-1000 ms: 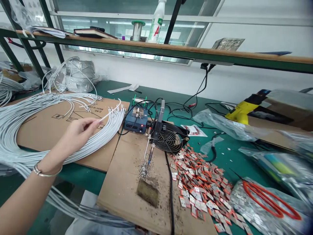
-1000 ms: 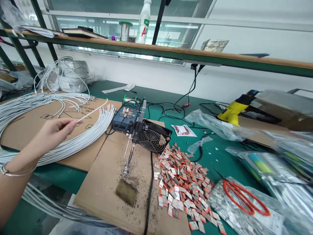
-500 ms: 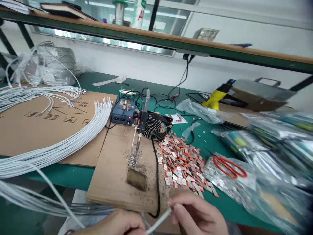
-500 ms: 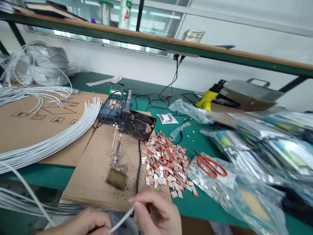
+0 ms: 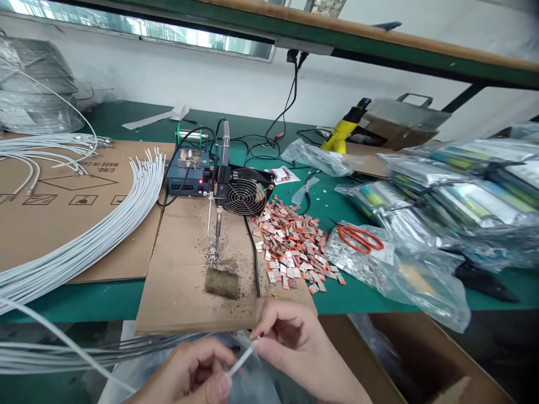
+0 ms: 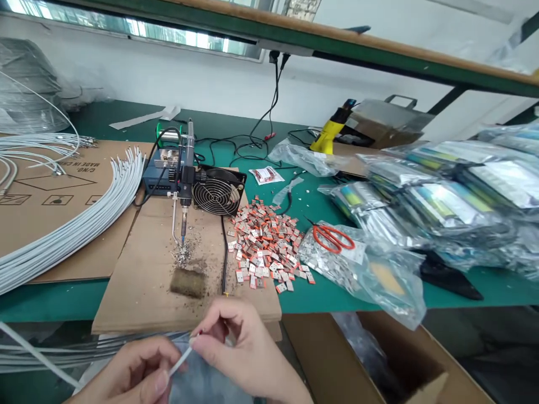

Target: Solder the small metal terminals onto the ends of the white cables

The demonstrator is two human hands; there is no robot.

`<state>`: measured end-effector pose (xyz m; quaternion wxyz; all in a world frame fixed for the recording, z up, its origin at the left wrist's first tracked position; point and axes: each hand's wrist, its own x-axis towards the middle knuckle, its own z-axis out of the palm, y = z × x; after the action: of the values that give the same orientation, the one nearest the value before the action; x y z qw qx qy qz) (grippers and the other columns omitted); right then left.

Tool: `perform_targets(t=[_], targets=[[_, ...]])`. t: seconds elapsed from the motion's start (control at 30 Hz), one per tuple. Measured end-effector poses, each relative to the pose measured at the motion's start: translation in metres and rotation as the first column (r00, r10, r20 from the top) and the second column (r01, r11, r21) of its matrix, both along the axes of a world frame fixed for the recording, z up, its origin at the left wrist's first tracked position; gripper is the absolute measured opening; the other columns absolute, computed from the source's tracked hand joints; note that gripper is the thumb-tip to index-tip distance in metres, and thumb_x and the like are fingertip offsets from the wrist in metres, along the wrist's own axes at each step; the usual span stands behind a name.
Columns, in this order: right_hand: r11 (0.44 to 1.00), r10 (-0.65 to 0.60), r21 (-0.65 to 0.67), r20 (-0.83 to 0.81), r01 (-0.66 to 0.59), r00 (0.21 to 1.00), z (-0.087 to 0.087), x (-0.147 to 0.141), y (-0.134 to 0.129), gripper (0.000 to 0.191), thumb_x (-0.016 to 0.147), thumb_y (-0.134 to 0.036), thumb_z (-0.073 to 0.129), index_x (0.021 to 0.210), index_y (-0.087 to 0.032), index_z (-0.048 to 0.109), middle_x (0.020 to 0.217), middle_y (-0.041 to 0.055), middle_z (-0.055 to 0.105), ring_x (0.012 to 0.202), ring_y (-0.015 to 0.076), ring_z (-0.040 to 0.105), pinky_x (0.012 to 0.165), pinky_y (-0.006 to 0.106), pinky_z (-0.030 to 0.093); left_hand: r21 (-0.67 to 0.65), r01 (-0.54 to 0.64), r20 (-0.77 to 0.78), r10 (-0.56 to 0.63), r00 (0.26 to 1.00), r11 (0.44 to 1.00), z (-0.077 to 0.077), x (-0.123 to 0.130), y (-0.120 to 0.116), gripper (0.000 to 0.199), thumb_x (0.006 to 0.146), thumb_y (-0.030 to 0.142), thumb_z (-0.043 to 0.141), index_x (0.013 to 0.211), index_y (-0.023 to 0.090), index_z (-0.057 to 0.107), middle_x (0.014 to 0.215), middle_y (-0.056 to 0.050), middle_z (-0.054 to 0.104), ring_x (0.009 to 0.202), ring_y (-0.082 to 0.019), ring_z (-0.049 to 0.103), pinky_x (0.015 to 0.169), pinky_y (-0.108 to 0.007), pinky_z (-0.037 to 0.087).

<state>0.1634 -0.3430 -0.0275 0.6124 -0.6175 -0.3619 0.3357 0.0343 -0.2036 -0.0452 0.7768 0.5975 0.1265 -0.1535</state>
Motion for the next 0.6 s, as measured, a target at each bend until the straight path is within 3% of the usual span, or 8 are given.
perform_targets(t=[0.07,0.17,0.3,0.4,0.47,0.53,0.57,0.6], targets=[[0.998,0.048,-0.042,0.015,-0.047,0.999,0.000,-0.005,0.006,0.016,0.073,-0.024,0.063,0.066,-0.011,0.056,0.055,-0.0003,0.045,0.052,0.0076,0.036,0.048,0.020,0.028,-0.092,-0.058,0.024,0.060,0.998,0.994,-0.003,0.003,-0.004,0.058,0.064,0.067,0.059,0.080,0.012,0.048,0.063,0.001,0.044,0.045,-0.002,0.036,0.043,-0.015,0.029],[0.994,0.078,-0.076,0.056,-0.073,0.995,-0.002,-0.009,0.014,0.017,0.073,-0.025,0.061,0.065,-0.010,0.059,0.051,-0.0014,0.041,0.049,0.0073,0.033,0.046,0.020,0.026,-0.112,-0.100,0.015,0.102,0.995,0.989,-0.004,0.010,-0.006,0.058,0.061,0.067,0.061,0.066,0.014,0.038,0.048,0.004,0.040,0.039,-0.004,0.039,0.041,-0.015,0.030],[0.998,0.054,0.023,0.032,-0.055,0.998,-0.010,-0.017,0.022,0.016,0.072,-0.020,0.061,0.060,-0.012,0.055,0.051,-0.0011,0.043,0.047,0.0072,0.034,0.044,0.020,0.025,-0.077,-0.105,-0.024,0.103,0.994,0.991,-0.002,0.010,-0.001,0.058,0.062,0.068,0.059,0.060,0.013,0.040,0.039,0.003,0.040,0.035,-0.005,0.039,0.039,-0.016,0.029],[0.971,-0.137,0.198,-0.008,0.136,0.991,-0.015,-0.026,0.028,0.013,0.074,-0.013,0.061,0.062,-0.014,0.054,0.053,-0.0007,0.045,0.051,0.0092,0.039,0.048,0.022,0.029,-0.165,-0.107,-0.001,0.108,0.994,0.981,0.002,0.005,0.004,0.054,0.066,0.063,0.060,0.060,0.011,0.046,0.042,0.002,0.044,0.034,-0.004,0.039,0.038,-0.015,0.029],[0.845,-0.370,0.361,-0.138,0.395,0.919,-0.016,-0.029,0.031,0.017,0.080,-0.014,0.057,0.064,-0.017,0.053,0.055,-0.0018,0.041,0.054,0.0095,0.038,0.050,0.022,0.031,-0.222,-0.146,-0.028,0.143,0.989,0.964,0.006,0.001,0.008,0.050,0.066,0.058,0.064,0.064,0.010,0.052,0.046,0.002,0.048,0.035,-0.004,0.043,0.038,-0.014,0.029],[0.717,-0.480,0.434,-0.260,0.545,0.838,-0.014,-0.028,0.033,0.021,0.086,-0.018,0.052,0.065,-0.018,0.050,0.056,-0.0025,0.036,0.054,0.0093,0.036,0.051,0.021,0.031,-0.230,-0.241,-0.097,0.224,0.970,0.943,0.010,-0.002,0.011,0.047,0.064,0.054,0.067,0.067,0.009,0.056,0.048,0.001,0.051,0.037,-0.005,0.047,0.038,-0.013,0.030],[0.729,-0.474,0.426,-0.252,0.536,0.844,-0.013,-0.027,0.033,0.021,0.086,-0.020,0.051,0.066,-0.018,0.050,0.057,-0.0024,0.037,0.055,0.0092,0.036,0.051,0.021,0.031,-0.220,-0.300,-0.120,0.279,0.953,0.928,0.012,-0.004,0.013,0.046,0.064,0.053,0.068,0.068,0.008,0.057,0.049,0.000,0.052,0.037,-0.005,0.048,0.039,-0.013,0.031],[0.791,-0.430,0.389,-0.195,0.472,0.882,-0.012,-0.026,0.034,0.017,0.086,-0.021,0.053,0.069,-0.019,0.052,0.059,-0.0021,0.041,0.056,0.0093,0.037,0.051,0.020,0.031,-0.210,-0.349,-0.128,0.329,0.936,0.913,0.014,-0.004,0.014,0.045,0.064,0.052,0.068,0.068,0.008,0.058,0.049,0.000,0.053,0.037,-0.005,0.049,0.039,-0.014,0.031]])
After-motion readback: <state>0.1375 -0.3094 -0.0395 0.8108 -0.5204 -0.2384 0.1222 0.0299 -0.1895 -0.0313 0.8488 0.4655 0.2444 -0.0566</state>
